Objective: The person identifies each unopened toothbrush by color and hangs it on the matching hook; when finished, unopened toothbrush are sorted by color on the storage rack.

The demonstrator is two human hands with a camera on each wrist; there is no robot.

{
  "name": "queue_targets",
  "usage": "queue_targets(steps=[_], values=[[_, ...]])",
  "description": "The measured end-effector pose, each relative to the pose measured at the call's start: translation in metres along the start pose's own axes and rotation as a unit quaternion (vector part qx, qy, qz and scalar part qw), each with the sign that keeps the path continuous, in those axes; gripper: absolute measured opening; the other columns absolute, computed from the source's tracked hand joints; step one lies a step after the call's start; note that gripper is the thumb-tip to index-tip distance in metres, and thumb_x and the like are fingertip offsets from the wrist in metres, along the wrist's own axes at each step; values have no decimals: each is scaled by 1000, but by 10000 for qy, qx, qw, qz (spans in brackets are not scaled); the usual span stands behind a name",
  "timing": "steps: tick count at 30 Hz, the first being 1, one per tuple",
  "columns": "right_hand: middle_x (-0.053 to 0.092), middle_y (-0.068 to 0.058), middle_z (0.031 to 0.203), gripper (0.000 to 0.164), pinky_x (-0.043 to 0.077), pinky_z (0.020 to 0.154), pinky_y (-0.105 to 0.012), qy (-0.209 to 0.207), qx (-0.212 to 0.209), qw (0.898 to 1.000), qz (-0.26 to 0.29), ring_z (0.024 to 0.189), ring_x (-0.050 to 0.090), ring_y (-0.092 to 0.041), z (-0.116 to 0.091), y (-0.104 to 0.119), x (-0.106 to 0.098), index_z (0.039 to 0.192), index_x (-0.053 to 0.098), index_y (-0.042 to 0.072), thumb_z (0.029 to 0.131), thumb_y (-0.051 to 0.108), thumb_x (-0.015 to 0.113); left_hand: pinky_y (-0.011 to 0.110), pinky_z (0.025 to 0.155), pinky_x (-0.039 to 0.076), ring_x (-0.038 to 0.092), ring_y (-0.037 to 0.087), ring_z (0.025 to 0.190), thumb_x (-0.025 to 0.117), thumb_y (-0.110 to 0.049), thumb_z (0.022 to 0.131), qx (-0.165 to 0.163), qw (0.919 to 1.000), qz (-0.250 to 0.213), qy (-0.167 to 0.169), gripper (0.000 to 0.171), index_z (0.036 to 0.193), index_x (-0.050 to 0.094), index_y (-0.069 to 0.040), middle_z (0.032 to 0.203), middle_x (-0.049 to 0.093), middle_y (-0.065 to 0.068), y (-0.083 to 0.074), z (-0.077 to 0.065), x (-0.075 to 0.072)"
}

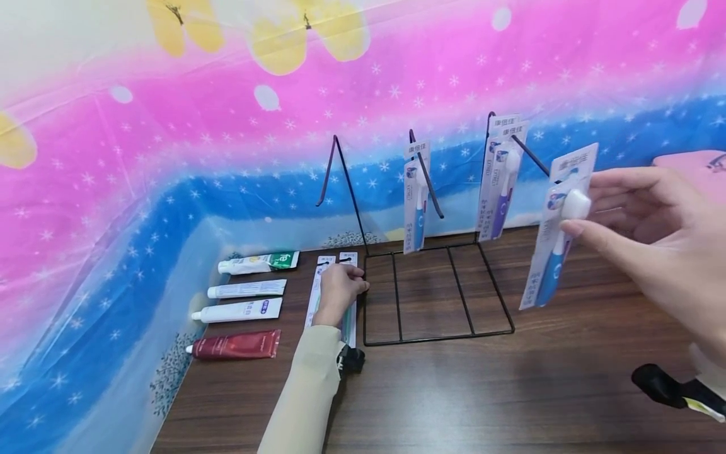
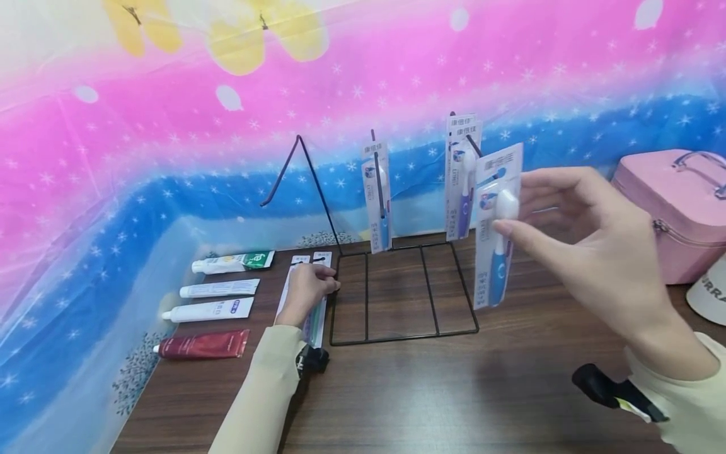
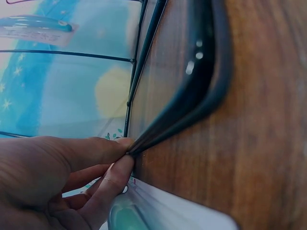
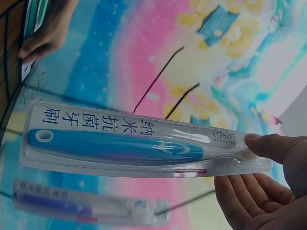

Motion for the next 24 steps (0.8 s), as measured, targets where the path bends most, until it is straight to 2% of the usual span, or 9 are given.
queue_targets(steps=[6,10,14,17,24], values=[[68,-9,101,60,52,71,-16,427,-428,9982,51,84,68,-12,-4,22,26,124,58,-3,69,-20,77,31,62,52,63,16,69,79,-6,80,30,10000,18,-17,13,92,75,-4,81,69,4,0,0,0],[68,-8,100,59,53,71,-21,793,-329,9959,298,86,67,-16,-8,31,45,121,59,1,69,-18,78,31,63,52,63,16,69,79,-6,80,62,10000,17,-8,13,92,75,-4,81,69,5,0,0,0],[67,-9,100,57,54,71,-24,984,-480,9919,647,86,67,-19,-7,38,61,119,60,2,68,-17,79,32,64,52,64,16,70,79,-7,80,29,10000,16,-12,13,93,75,-4,82,69,5,1,0,0],[66,-8,100,56,54,71,-24,1018,-692,9891,807,85,66,-19,-6,41,70,117,61,2,68,-17,79,32,64,52,63,16,70,79,-7,80,-3,10000,18,0,13,92,75,-4,81,69,4,2,0,0],[66,-2,97,52,54,72,-24,1217,-683,9854,970,84,65,-17,-6,32,89,116,60,5,71,-12,80,31,63,52,63,16,69,79,-7,80,24,10000,-12,-1,13,92,75,-4,81,69,4,1,0,0]])
Point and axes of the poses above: each hand's wrist, its own z-axis towards the middle knuckle, its own x-axis out of the palm, y = z × x, the point moved 9 cm from there along z, towards the middle knuckle
